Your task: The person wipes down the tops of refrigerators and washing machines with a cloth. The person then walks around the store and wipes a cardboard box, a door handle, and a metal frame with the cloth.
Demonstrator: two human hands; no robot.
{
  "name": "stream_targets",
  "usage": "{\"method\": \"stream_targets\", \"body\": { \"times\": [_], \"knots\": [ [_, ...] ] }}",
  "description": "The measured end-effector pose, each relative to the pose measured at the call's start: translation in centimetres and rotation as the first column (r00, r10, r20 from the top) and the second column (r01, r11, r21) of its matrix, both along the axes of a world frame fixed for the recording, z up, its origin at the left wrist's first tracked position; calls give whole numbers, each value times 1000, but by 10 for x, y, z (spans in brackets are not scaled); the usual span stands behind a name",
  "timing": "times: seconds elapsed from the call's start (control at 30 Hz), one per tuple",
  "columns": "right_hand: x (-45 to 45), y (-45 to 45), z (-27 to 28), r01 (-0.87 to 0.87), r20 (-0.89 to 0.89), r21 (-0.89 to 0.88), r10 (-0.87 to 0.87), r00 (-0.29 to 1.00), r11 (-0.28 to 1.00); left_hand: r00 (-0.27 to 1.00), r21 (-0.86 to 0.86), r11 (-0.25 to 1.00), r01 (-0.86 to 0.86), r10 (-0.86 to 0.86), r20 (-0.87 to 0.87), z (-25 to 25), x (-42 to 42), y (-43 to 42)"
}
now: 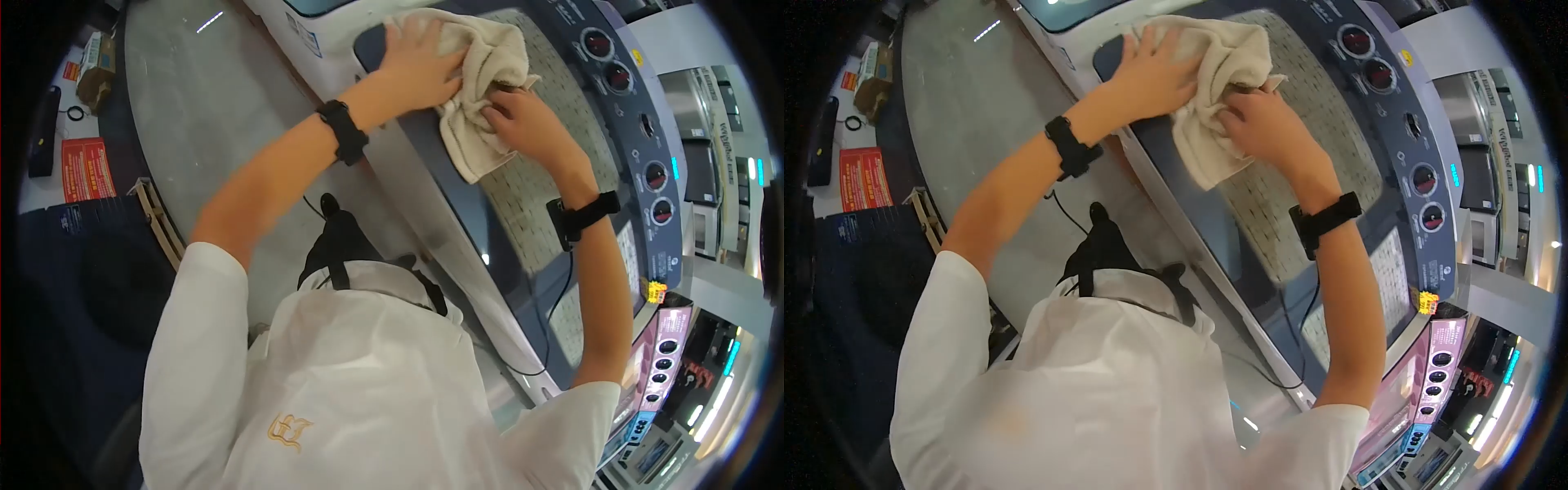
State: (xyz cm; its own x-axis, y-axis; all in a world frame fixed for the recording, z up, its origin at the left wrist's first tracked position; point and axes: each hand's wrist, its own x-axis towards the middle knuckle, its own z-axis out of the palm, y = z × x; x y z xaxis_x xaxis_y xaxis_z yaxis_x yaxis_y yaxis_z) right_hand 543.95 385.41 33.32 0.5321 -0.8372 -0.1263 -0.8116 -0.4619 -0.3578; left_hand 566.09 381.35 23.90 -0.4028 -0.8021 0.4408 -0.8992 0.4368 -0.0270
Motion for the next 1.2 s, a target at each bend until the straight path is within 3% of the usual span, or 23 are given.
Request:
{"method": "stream_targets", "body": {
  "times": [0.03,0.13,0.17,0.3,0.4,0.47,0.57,0.6,0.67,0.73,0.8,0.87,1.07,1.13,1.17,1.2],
  "knots": [
    [11,-12,-2,18,12,-1,-17,1000,1000,996,-27,998,65,-66,-57,4,7,-3],
    [42,-46,-13,44,13,-29,-44,999,999,990,-21,991,136,-135,29,0,27,-24],
    [50,-55,-16,38,-11,-48,-39,999,998,978,-17,982,186,-187,-92,7,37,-21],
    [103,-69,-6,41,-84,-150,-54,995,988,964,1,975,224,-221,-146,6,79,-45],
    [131,-92,-19,60,16,-234,-58,998,970,986,-101,981,168,-165,34,18,120,-75],
    [151,-118,-29,-31,25,-266,39,999,963,984,-128,989,74,-52,168,30,149,-96],
    [184,-165,-31,-152,-96,-251,131,987,956,967,-65,996,-66,80,242,29,196,-129],
    [196,-178,-32,-191,-152,-225,159,976,955,986,-4,995,-95,94,137,21,216,-139],
    [215,-199,-36,-109,-177,-250,65,982,962,988,131,982,-135,144,-62,7,253,-149],
    [233,-222,-42,-25,-191,-279,-30,981,960,982,119,981,-156,166,-85,1,277,-158],
    [243,-256,-32,34,-282,-120,-67,957,992,975,182,969,-169,191,-115,7,285,-167],
    [239,-295,-37,-17,-302,-180,-38,952,984,966,213,952,-221,244,-85,12,289,-186],
    [268,-373,-16,95,-339,122,-49,940,988,965,207,943,-261,254,60,-6,313,-271],
    [267,-387,-18,48,-300,100,-16,954,994,960,260,927,-269,236,154,5,314,-287],
    [268,-395,-18,64,-283,116,-28,959,991,983,146,972,-184,185,1,-3,315,-294],
    [266,-407,-18,74,-269,124,-38,962,989,984,205,969,-135,108,140,5,319,-306]
  ]
}}
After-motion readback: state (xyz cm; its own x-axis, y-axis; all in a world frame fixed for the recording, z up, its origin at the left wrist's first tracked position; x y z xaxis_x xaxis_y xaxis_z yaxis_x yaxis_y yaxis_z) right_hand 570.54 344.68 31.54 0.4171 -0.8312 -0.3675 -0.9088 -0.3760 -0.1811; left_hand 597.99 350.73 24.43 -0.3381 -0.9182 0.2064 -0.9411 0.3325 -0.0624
